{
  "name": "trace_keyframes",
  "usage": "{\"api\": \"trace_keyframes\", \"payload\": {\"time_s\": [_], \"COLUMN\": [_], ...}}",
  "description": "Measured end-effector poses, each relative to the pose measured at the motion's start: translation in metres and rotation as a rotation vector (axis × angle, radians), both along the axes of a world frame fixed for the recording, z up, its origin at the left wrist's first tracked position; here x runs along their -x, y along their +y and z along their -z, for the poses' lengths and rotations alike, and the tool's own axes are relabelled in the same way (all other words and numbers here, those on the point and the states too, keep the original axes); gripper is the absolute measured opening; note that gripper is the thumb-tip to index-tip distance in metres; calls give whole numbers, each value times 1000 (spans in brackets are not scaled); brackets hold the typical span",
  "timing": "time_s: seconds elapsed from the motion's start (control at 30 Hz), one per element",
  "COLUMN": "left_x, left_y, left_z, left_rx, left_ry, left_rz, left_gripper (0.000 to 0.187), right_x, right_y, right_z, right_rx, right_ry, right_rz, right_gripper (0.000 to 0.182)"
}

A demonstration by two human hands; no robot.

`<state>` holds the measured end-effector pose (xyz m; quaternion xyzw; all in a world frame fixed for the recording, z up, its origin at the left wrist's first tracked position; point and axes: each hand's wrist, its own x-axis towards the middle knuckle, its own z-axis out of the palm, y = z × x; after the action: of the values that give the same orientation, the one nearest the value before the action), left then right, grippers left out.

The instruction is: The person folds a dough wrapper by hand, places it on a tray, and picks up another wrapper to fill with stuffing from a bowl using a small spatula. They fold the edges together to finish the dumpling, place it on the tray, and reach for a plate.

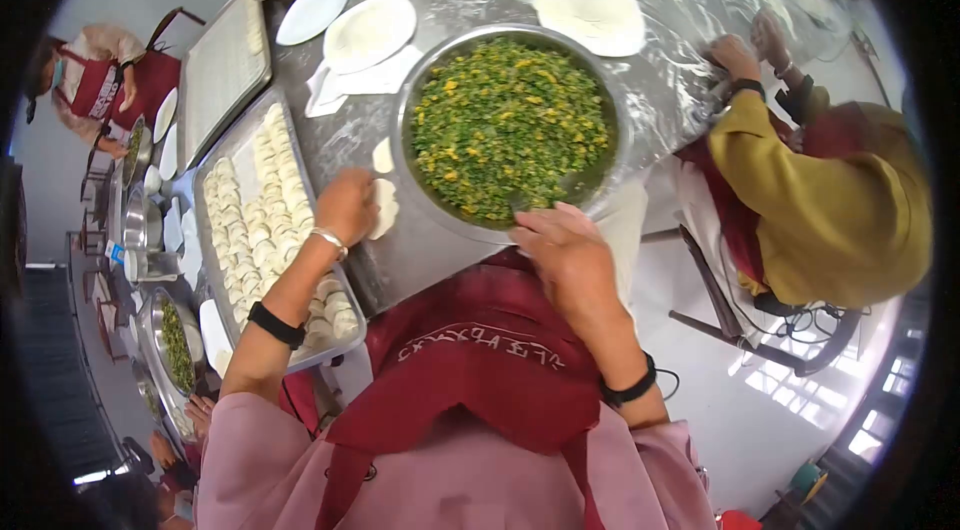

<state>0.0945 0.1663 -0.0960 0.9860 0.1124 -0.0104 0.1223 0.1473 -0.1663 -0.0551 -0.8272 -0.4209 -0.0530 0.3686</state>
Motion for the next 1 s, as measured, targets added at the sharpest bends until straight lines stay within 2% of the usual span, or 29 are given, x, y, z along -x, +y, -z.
{"api": "trace_keyframes", "payload": {"time_s": [0.03, 0.13, 0.17, 0.3, 0.4, 0.43, 0.57, 0.67, 0.7, 0.8, 0.83, 1.0], "left_x": [-3, -6, -4, 5, 16, 20, 37, 45, 48, 50, 54, 54], "left_y": [4, 11, 11, -5, -9, -5, -33, -56, -59, -80, -79, -84], "left_z": [-1, 4, 8, 14, -4, -5, -36, -51, -48, -46, -39, -34], "left_rx": [52, 74, 14, -18, 378, 457, 1172, 1754, 1844, 1904, 1939, 2203], "left_ry": [62, 122, 66, -98, -109, -103, -198, -283, -292, -354, -314, -241], "left_rz": [-9, -6, 32, -58, -191, -162, -380, -501, -461, -509, -451, -415], "left_gripper": [17, 15, 12, 11, 15, 11, 4, 8, 12, 15, 25, 38], "right_x": [-2, -9, -13, -26, -34, -39, -47, -50, -51, -52, -53, -63], "right_y": [2, 7, 8, 8, 6, 8, 25, 44, 48, 55, 56, 54], "right_z": [-1, 2, 4, -3, -13, -10, 11, 20, 19, 17, 16, 7], "right_rx": [-15, -116, -143, -229, -343, -355, -372, -461, -488, -524, -531, -594], "right_ry": [-55, 46, 55, 136, 212, 221, 329, 517, 600, 760, 799, 1044], "right_rz": [4, 39, 50, 178, 372, 412, 463, 453, 454, 460, 460, 484], "right_gripper": [28, 24, 21, 15, 13, 12, 11, 12, 13, 15, 16, 16]}}
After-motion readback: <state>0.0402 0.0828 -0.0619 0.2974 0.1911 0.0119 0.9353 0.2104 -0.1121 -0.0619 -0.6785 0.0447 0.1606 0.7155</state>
